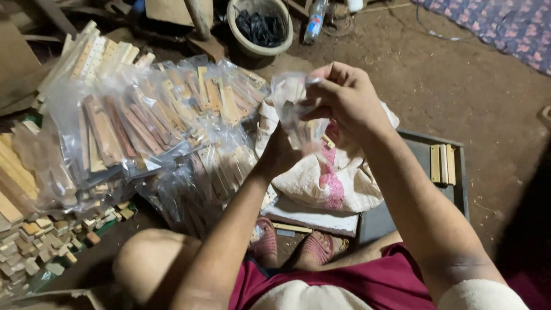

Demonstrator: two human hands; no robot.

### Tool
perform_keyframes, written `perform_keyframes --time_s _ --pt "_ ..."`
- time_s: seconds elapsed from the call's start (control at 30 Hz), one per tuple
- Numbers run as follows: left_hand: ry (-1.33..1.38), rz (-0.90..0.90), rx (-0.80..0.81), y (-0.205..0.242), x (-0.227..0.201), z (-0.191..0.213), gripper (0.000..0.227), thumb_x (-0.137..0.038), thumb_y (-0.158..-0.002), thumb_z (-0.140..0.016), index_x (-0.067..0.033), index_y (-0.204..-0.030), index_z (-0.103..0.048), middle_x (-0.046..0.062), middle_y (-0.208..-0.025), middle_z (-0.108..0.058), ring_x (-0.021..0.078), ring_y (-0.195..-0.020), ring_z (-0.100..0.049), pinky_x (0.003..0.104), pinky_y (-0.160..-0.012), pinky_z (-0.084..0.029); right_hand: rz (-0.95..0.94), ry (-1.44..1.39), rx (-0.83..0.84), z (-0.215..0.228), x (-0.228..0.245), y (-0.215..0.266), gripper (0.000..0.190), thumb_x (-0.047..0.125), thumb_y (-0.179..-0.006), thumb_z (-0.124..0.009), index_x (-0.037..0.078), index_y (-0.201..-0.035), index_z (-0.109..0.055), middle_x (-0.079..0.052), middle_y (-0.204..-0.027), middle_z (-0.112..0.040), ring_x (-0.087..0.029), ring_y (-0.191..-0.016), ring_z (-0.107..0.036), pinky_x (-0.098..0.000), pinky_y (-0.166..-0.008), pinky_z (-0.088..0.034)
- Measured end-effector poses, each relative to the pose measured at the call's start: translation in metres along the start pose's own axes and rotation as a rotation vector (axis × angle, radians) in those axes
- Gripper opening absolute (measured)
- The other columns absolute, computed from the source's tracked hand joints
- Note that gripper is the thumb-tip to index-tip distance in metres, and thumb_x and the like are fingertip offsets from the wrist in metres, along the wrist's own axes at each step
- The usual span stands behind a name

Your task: The person picks up wooden slats, places them into plastic bags, and organizes the bags on a tray.

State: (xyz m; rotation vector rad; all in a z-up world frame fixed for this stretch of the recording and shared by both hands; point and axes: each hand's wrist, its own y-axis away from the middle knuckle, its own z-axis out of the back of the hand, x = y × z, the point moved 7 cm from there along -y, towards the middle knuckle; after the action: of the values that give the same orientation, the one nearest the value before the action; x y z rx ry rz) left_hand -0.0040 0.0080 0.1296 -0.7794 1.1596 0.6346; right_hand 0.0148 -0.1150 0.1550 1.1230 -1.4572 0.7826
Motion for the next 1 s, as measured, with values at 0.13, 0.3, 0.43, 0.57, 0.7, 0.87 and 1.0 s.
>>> perform_keyframes --time_s 0.13,0.3,0.43,0.57,0.7,0.87,1.0 --pt "0.095 -0.214 0.110 -0.035 0.060 0.009 0.044 -0.025 -0.090 -0.057 -0.0011 -0.126 -0.066 0.018 -0.124 -0.053 0.0346 -0.103 -0.071 0.037 -0.079 -0.069 0.195 -0.114 0.356 0.001 0.030 -0.002 0.025 0.006 -0.097 -0.070 -0.001 -0.120 -0.063 -0.010 -0.100 -0.070 -0.014 -0.077 -0.071 -0.0222 -0.070 -0.065" --pt "0.749 0.094 -0.196 -0.028 0.080 0.023 0.044 -0.010 -0.085 -0.082 -0.0036 -0.125 -0.065 0.012 -0.117 -0.073 0.0188 -0.107 -0.067 0.040 -0.097 -0.055 0.509 0.814 0.191 0.034 0.000 0.001 0.051 0.029 -0.111 -0.054 -0.008 -0.146 -0.050 -0.036 -0.151 -0.045 -0.053 -0.140 -0.040 -0.0634 -0.115 -0.035" --pt "0.827 0.205 -0.430 -0.032 0.114 0.023 0.037 -0.006 -0.079 -0.087 -0.0004 -0.112 -0.071 0.011 -0.103 -0.076 0.0177 -0.091 -0.072 0.038 -0.085 -0.060 0.202 0.606 0.241 0.026 -0.088 0.032 0.026 0.023 -0.107 -0.060 0.001 -0.108 -0.073 -0.011 -0.084 -0.072 -0.019 -0.084 -0.066 -0.0417 -0.072 -0.059" --pt "0.711 0.172 -0.509 -0.028 0.105 0.023 0.032 -0.018 -0.082 -0.088 -0.0037 -0.106 -0.071 0.004 -0.099 -0.072 0.0111 -0.092 -0.064 0.035 -0.085 -0.056 0.166 0.307 0.187 0.015 -0.107 0.044 0.023 0.020 -0.095 -0.075 0.007 -0.113 -0.067 -0.002 -0.094 -0.067 -0.010 -0.090 -0.057 -0.0324 -0.081 -0.054" --pt "0.587 0.245 -0.500 -0.022 0.070 0.032 0.038 -0.034 -0.082 -0.088 -0.0077 -0.095 -0.064 0.000 -0.086 -0.065 0.0102 -0.085 -0.060 0.031 -0.076 -0.050 0.146 0.300 0.139 0.002 -0.103 0.055 0.043 0.016 -0.074 -0.096 0.004 -0.104 -0.068 -0.006 -0.082 -0.065 -0.016 -0.081 -0.059 -0.0283 -0.069 -0.053" --pt "0.446 0.183 -0.459 -0.043 0.084 0.062 0.050 -0.047 -0.087 -0.082 -0.0037 -0.109 -0.072 0.010 -0.092 -0.067 0.0173 -0.089 -0.065 0.034 -0.078 -0.057 -0.041 0.205 0.153 0.017 -0.134 0.049 0.033 0.005 -0.072 -0.094 0.001 -0.090 -0.067 -0.010 -0.065 -0.069 -0.012 -0.049 -0.061 -0.0191 -0.037 -0.047" --pt "0.348 0.191 -0.482 -0.047 0.067 0.079 0.043 -0.048 -0.091 -0.074 -0.0062 -0.099 -0.080 0.017 -0.090 -0.078 0.0151 -0.088 -0.071 0.039 -0.073 -0.061 -0.032 0.211 0.205 0.020 -0.150 0.060 0.026 0.001 -0.069 -0.094 0.001 -0.078 -0.069 -0.011 -0.059 -0.070 -0.011 -0.051 -0.063 -0.0220 -0.044 -0.050"
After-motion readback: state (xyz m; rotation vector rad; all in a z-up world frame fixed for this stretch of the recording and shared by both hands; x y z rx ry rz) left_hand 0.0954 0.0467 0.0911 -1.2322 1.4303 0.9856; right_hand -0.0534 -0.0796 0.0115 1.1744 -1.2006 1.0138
